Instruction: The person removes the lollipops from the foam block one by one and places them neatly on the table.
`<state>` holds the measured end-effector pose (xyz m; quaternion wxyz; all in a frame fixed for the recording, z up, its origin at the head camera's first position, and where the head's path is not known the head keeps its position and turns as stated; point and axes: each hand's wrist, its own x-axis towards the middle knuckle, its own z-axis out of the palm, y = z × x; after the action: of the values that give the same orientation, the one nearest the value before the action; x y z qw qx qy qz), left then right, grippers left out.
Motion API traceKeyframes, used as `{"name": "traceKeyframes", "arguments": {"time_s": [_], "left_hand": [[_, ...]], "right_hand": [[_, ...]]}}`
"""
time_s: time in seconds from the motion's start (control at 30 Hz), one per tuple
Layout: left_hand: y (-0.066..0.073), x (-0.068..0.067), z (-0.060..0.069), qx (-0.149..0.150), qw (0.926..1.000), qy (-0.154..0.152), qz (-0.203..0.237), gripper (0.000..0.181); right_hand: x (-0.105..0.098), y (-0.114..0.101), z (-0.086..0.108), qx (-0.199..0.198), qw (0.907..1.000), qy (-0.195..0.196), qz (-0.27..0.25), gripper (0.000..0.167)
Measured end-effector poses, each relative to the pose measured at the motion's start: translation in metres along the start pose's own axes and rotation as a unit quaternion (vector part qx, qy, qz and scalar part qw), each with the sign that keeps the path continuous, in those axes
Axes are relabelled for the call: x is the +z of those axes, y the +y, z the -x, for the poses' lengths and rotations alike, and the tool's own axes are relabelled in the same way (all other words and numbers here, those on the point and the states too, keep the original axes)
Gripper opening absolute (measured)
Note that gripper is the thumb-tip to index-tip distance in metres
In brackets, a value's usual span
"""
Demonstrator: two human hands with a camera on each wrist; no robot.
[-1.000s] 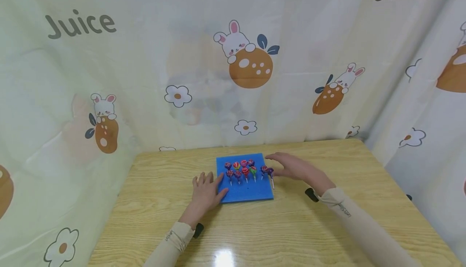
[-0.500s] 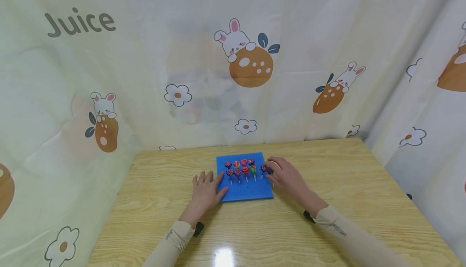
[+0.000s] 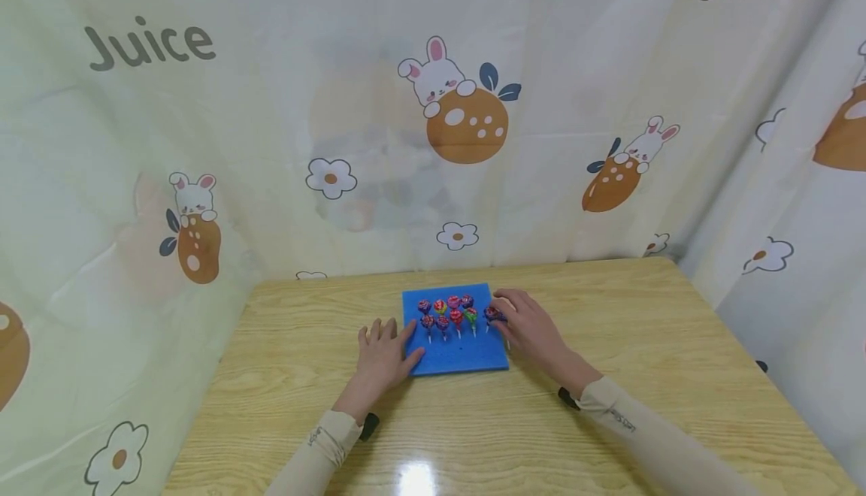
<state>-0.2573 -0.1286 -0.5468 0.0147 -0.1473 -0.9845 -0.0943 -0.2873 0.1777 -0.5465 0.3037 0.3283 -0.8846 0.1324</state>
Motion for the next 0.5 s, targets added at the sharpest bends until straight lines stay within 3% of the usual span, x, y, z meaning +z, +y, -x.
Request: {"name": "traceKeyframes", "arguments": {"time_s": [0.5], "left_hand": [[0.000, 0.001, 0.000, -0.002, 1.0000, 0.003, 0.004, 0.060]], "right_hand": [[-0.014, 0.000, -0.012, 0.037, 0.9991, -0.015, -0.015, 0.035]]}}
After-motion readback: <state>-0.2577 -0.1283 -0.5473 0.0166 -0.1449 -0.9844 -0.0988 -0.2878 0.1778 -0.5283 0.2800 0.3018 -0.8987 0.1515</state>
